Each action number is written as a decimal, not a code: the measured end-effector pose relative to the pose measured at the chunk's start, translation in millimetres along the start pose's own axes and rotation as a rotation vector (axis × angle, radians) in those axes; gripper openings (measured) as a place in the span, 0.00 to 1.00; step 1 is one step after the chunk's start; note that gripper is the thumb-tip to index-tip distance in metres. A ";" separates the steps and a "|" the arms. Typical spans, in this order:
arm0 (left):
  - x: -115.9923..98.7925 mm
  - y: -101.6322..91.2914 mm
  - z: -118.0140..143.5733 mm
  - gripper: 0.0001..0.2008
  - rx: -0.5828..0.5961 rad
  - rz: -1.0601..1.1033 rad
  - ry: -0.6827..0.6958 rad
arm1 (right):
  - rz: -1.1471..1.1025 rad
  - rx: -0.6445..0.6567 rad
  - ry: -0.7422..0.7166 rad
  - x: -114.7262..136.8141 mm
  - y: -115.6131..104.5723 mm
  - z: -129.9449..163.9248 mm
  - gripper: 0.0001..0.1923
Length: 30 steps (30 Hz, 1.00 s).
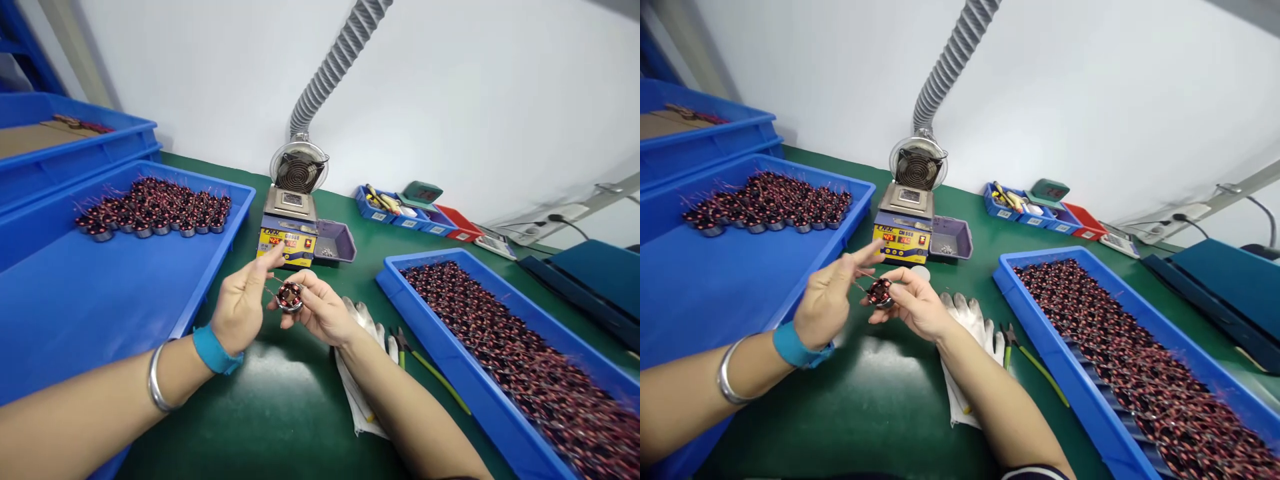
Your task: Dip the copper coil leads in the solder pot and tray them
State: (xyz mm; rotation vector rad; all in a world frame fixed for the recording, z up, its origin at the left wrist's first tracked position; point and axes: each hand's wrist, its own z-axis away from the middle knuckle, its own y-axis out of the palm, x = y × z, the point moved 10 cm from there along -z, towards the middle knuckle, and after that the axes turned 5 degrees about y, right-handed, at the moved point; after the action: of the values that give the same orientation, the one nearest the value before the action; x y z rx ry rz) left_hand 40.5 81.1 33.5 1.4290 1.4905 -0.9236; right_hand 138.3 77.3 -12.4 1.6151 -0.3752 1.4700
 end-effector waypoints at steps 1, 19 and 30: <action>0.0 -8.8 -3.6 0.24 -0.054 0.035 0.024 | 0.001 0.007 -0.009 2.7 0.8 1.1 0.21; -13.7 -2.1 8.5 0.10 0.077 0.030 0.105 | 0.005 -0.034 -0.182 21.9 -5.7 2.5 0.20; 1.4 -16.8 -3.5 0.11 -0.052 0.035 0.048 | -0.024 -0.161 -0.183 36.6 -31.1 9.7 0.20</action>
State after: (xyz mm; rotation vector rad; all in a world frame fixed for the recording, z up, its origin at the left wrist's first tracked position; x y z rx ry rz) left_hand 23.5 83.6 32.8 1.4446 1.5096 -0.8289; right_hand 176.2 99.3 9.3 1.6217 -0.5613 1.2447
